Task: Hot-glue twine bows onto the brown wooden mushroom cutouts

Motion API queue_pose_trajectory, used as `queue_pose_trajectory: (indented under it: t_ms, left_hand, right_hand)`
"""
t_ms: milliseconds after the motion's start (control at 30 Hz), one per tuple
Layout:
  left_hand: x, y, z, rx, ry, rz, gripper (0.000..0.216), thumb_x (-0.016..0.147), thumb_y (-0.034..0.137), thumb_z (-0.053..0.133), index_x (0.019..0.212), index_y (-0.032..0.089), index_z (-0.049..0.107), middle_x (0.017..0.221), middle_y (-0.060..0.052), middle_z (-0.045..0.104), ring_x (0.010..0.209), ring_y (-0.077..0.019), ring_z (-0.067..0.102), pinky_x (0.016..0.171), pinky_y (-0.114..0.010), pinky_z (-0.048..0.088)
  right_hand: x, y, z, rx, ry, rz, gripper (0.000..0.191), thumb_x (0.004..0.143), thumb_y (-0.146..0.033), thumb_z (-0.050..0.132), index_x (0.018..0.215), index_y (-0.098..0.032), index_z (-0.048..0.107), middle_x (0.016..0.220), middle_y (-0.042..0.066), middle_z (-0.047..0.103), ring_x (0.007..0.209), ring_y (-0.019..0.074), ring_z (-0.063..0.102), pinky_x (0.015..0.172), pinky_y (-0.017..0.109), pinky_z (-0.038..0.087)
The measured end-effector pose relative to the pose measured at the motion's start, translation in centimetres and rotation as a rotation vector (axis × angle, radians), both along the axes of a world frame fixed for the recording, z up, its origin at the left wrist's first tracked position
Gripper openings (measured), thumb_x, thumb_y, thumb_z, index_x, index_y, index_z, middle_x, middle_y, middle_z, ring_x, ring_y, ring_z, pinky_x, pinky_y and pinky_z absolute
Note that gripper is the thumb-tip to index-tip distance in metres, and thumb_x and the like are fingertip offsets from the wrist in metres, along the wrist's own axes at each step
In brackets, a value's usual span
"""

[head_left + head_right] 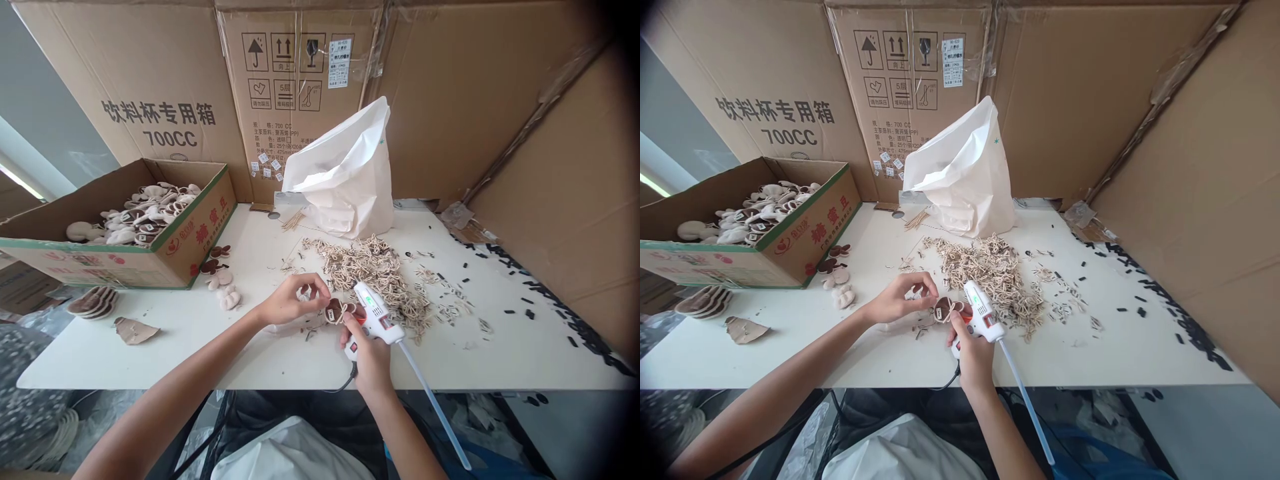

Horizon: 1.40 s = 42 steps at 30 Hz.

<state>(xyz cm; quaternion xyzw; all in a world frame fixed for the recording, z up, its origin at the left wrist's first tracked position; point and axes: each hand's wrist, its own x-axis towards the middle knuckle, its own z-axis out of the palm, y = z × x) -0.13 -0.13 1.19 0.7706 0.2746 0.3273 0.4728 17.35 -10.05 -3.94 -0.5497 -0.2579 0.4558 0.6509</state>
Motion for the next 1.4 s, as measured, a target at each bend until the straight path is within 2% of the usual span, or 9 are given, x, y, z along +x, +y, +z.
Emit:
queue_pose_trajectory:
  t_ms: [167, 267, 400, 500, 667, 833, 1000, 1133, 1400]
  left_hand:
    - [0.1, 0.7, -1.0, -0.05, -0.02, 0.182, 0.029, 0.093, 0.044, 0.073, 0.089, 0.015, 0.07, 0.087, -0.005, 0.073, 0.073, -0.0131, 0.058, 0.07, -0.028, 0.045]
    - [0.1, 0.9, -1.4, -0.071, 0.007, 0.217, 0.038, 0.091, 0.052, 0.073, 0.083, 0.015, 0.066, 0.081, -0.004, 0.07, 0.069, -0.0125, 0.056, 0.065, -0.026, 0.045]
    - [0.3, 0.6, -1.3, -0.059, 0.031, 0.169, 0.039, 0.1, 0.053, 0.058, 0.087, 0.017, 0.063, 0.08, -0.003, 0.067, 0.071, -0.0141, 0.059, 0.067, -0.027, 0.047]
    - [0.4, 0.2, -1.0, 0.05, 0.152, 0.13, 0.041, 0.105, 0.043, 0.048, 0.077, 0.017, 0.062, 0.075, -0.002, 0.066, 0.069, -0.0144, 0.057, 0.069, -0.029, 0.044]
    - [0.4, -0.2, -0.7, 0.069, 0.212, 0.111, 0.017, 0.093, 0.023, 0.052, 0.088, 0.018, 0.068, 0.081, 0.0, 0.069, 0.073, -0.0152, 0.056, 0.071, -0.029, 0.042]
    - [0.4, -0.5, -0.3, -0.013, 0.223, -0.012, 0.026, 0.096, 0.034, 0.056, 0.088, 0.015, 0.071, 0.083, -0.003, 0.071, 0.073, -0.0153, 0.056, 0.071, -0.027, 0.041]
    - [0.5, -0.6, -0.4, -0.105, 0.243, -0.062, 0.034, 0.096, 0.045, 0.059, 0.085, 0.015, 0.071, 0.073, -0.002, 0.064, 0.066, -0.0134, 0.05, 0.063, -0.026, 0.036]
    - [0.5, -0.5, -0.7, -0.13, 0.235, -0.082, 0.033, 0.095, 0.045, 0.062, 0.081, 0.016, 0.068, 0.067, 0.0, 0.057, 0.062, -0.012, 0.045, 0.059, -0.025, 0.033]
    - [0.4, -0.6, -0.5, -0.167, 0.227, -0.096, 0.032, 0.093, 0.045, 0.063, 0.08, 0.015, 0.066, 0.066, 0.001, 0.054, 0.061, -0.0116, 0.044, 0.058, -0.024, 0.033]
  right_hand:
    - [-0.1, 0.0, 0.0, 0.033, 0.025, 0.003, 0.043, 0.073, -0.045, 0.092, 0.098, -0.019, 0.068, 0.054, -0.005, 0.06, 0.046, 0.0114, 0.05, 0.045, 0.023, 0.038]
    - [-0.2, 0.0, 0.2, 0.022, 0.034, -0.021, 0.045, 0.071, -0.046, 0.093, 0.097, -0.019, 0.068, 0.057, -0.005, 0.061, 0.046, 0.011, 0.05, 0.045, 0.022, 0.037]
    - [-0.3, 0.0, 0.4, 0.015, 0.039, -0.04, 0.044, 0.071, -0.045, 0.093, 0.096, -0.019, 0.069, 0.059, -0.004, 0.062, 0.046, 0.0107, 0.05, 0.044, 0.022, 0.036]
    - [-0.3, 0.0, 0.4, 0.008, 0.039, -0.038, 0.044, 0.07, -0.045, 0.093, 0.095, -0.019, 0.068, 0.057, -0.005, 0.061, 0.046, 0.0111, 0.05, 0.044, 0.022, 0.036]
    - [-0.2, 0.0, 0.5, 0.006, 0.057, -0.05, 0.047, 0.068, -0.047, 0.093, 0.095, -0.019, 0.068, 0.055, -0.005, 0.06, 0.046, 0.0113, 0.05, 0.044, 0.022, 0.036]
    - [-0.2, 0.0, 0.5, -0.012, 0.043, -0.045, 0.048, 0.069, -0.048, 0.093, 0.096, -0.018, 0.068, 0.052, -0.005, 0.059, 0.045, 0.0116, 0.05, 0.044, 0.021, 0.036]
    - [-0.3, 0.0, 0.6, 0.015, 0.022, -0.045, 0.046, 0.069, -0.049, 0.092, 0.094, -0.018, 0.068, 0.054, -0.004, 0.06, 0.044, 0.0112, 0.049, 0.044, 0.022, 0.035]
    - [-0.2, -0.1, 0.5, 0.014, 0.016, -0.027, 0.045, 0.07, -0.048, 0.092, 0.095, -0.019, 0.068, 0.051, -0.005, 0.059, 0.044, 0.0118, 0.049, 0.045, 0.022, 0.035]
    - [0.0, 0.0, 0.0, 0.013, 0.01, 0.002, 0.046, 0.071, -0.048, 0.091, 0.097, -0.019, 0.068, 0.051, -0.004, 0.06, 0.043, 0.0116, 0.049, 0.044, 0.021, 0.035]
